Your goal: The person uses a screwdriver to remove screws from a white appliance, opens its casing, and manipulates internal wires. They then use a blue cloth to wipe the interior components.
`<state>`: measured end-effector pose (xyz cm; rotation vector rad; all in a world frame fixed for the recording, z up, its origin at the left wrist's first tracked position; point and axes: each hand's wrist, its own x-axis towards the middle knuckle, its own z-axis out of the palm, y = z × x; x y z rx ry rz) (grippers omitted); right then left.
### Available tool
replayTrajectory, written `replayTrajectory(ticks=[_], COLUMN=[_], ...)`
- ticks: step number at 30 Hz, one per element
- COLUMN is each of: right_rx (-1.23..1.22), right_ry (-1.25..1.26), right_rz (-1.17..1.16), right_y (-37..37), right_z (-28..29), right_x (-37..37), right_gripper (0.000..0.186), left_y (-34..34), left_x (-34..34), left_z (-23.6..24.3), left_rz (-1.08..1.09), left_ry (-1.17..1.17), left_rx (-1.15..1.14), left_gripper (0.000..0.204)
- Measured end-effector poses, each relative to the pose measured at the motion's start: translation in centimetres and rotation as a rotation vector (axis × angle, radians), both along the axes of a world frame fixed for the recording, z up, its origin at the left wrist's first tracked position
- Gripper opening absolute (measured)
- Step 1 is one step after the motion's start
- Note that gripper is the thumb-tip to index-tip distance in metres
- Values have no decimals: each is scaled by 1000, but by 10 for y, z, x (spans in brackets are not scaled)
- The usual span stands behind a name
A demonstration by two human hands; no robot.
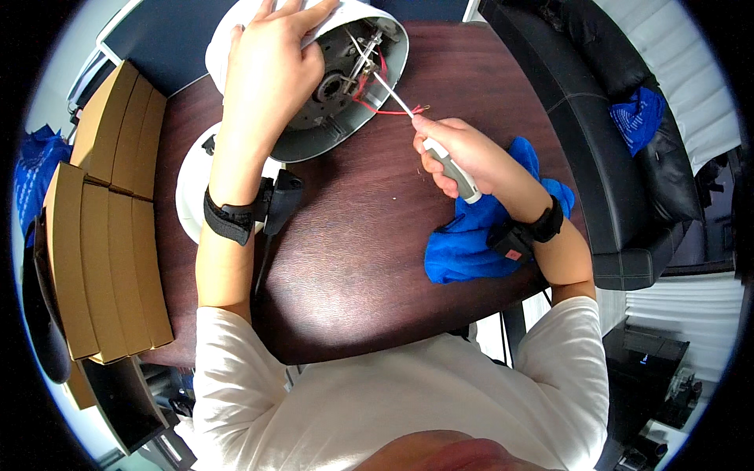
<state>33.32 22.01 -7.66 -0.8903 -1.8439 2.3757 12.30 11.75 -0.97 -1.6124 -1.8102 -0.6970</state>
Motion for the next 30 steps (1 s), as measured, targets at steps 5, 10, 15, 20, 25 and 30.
replayTrajectory(ticks=[5,10,15,20,25,30], right_rx=[-152,-188,-191,-173,-196,-228], right_ry=[44,41,57,38,44,32], right_rz=[30,26,27,25,37,39], right_y=[0,0,2,-1,1,1], right_z=[-5,-6,-9,-3,-4,-3], right_x=[0,-1,-1,-1,0,0], right_gripper=[39,37,37,39,38,38], left_y=[0,0,0,0,1,0], left_x=[1,0,0,-1,-1,-2], left_z=[0,-2,-2,-2,-1,-2], left_rz=[-7,1,5,-1,-2,1], left_ry=[-12,-18,-28,-25,-6,-15], left_rx=[9,14,13,11,7,5], left_gripper=[54,54,54,54,55,55])
